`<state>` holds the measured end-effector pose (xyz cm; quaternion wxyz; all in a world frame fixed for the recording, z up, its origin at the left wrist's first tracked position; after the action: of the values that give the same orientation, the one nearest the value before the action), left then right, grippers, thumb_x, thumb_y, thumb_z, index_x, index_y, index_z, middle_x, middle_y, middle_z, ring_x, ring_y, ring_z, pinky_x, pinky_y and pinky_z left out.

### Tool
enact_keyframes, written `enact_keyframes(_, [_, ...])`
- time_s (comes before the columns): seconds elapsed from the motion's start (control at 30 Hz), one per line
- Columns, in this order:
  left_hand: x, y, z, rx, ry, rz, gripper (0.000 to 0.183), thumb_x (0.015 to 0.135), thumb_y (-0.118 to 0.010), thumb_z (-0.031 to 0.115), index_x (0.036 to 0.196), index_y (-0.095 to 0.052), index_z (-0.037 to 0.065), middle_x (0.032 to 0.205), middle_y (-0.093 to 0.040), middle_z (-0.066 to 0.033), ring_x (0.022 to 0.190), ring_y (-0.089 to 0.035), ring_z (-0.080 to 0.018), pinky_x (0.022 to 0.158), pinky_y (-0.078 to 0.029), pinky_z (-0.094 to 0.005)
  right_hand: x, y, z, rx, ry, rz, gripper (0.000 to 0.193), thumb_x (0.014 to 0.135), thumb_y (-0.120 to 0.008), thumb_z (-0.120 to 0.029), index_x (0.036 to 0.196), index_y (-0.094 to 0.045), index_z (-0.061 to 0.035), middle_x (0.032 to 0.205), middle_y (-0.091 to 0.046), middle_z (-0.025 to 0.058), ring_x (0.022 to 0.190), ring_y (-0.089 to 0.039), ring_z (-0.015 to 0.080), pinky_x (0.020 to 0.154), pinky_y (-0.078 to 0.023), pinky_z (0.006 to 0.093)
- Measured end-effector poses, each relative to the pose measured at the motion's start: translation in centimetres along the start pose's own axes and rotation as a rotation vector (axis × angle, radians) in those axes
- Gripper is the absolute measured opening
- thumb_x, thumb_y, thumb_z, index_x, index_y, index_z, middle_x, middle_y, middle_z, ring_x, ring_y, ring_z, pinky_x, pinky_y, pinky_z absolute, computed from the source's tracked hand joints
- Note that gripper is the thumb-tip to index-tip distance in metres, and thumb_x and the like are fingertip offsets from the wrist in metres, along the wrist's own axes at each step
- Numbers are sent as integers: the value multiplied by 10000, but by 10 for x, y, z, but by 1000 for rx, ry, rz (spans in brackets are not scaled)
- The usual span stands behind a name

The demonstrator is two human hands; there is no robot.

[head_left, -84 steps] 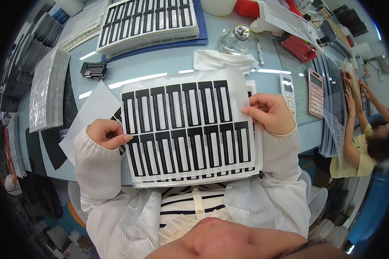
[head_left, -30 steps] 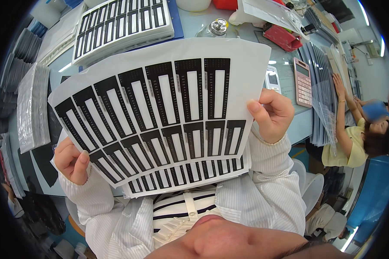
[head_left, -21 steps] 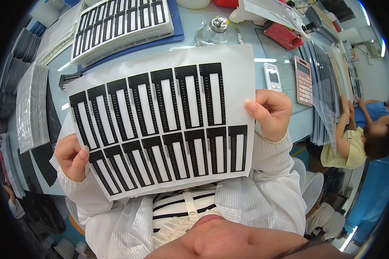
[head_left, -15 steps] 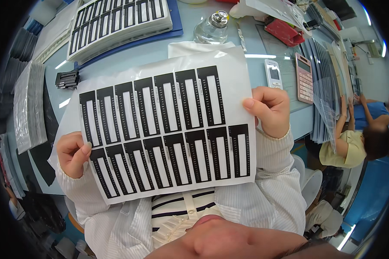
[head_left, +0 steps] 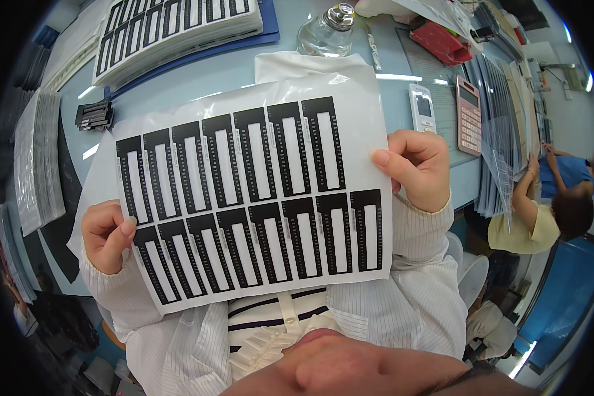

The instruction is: The person is inspecting and sorting small electronic components on carrier sheets at a workbench.

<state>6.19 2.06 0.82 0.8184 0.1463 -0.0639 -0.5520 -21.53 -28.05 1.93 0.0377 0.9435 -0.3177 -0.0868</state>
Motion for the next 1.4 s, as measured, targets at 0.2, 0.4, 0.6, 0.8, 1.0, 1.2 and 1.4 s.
enact_keyframes(0.2, [1, 1, -4, -25, 8, 20, 305, 801, -575, 146, 541, -476, 20, 536, -529, -51, 440, -445, -101, 450, -311, -237, 0, 0, -1, -15, -17, -3, 221, 799, -670, -77, 613, -572, -10, 515, -522, -17, 457, -435, 27, 430, -283, 188])
enact_keyframes(0.4, [-1, 1, -5, -26, 27, 32, 305, 798, -579, 145, 541, -471, 19, 539, -529, -53, 447, -452, -104, 455, -314, -238, 0, 0, -2, -23, -9, 4, 223, 795, -672, -78, 608, -569, -12, 517, -524, -18, 463, -437, 27, 435, -282, 190])
enact_keyframes(0.6, [0, 1, -3, -25, 41, 15, 309, 802, -578, 147, 543, -472, 16, 541, -526, -53, 453, -446, -105, 461, -317, -241, -1, 1, -1, -24, -12, 8, 228, 794, -672, -81, 604, -566, -13, 515, -523, -19, 465, -432, 27, 441, -278, 192])
enact_keyframes(0.8, [0, -1, -2, -48, 71, -1, 303, 800, -583, 141, 547, -477, 15, 545, -530, -53, 460, -441, -102, 464, -313, -244, -2, 1, 0, -36, 2, 27, 237, 798, -672, -82, 601, -560, -14, 509, -519, -14, 449, -417, 23, 427, -266, 190])
enact_keyframes(1.0, [0, 0, -1, -5, 92, -11, 283, 798, -587, 134, 562, -493, 7, 550, -531, -50, 469, -433, -95, 470, -308, -243, -2, 0, -1, -24, 36, 19, 253, 809, -662, -77, 592, -545, -21, 500, -507, -13, 427, -403, 19, 410, -254, 184])
enact_keyframes(1.2, [0, -4, -1, -20, 84, -8, 283, 809, -581, 134, 571, -490, 10, 552, -527, -48, 467, -424, -96, 470, -307, -247, -2, 2, -1, -37, 58, 19, 256, 803, -663, -70, 586, -535, -22, 494, -502, -16, 422, -400, 19, 407, -254, 184])
enact_keyframes(1.4, [1, -4, 1, -11, 85, -43, 289, 814, -575, 142, 573, -482, 13, 558, -521, -49, 475, -431, -103, 475, -309, -250, -2, 2, -1, -25, 95, 38, 251, 796, -658, -58, 584, -531, -20, 489, -498, -17, 425, -403, 19, 411, -256, 185])
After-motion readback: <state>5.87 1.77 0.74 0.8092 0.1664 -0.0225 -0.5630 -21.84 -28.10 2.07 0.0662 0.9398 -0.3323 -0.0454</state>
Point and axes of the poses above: each hand's wrist, its own x-axis towards the middle knuckle, its own y-axis out of the back of the hand, z = x × y, the point moved 2 cm from there along x, towards the middle knuckle
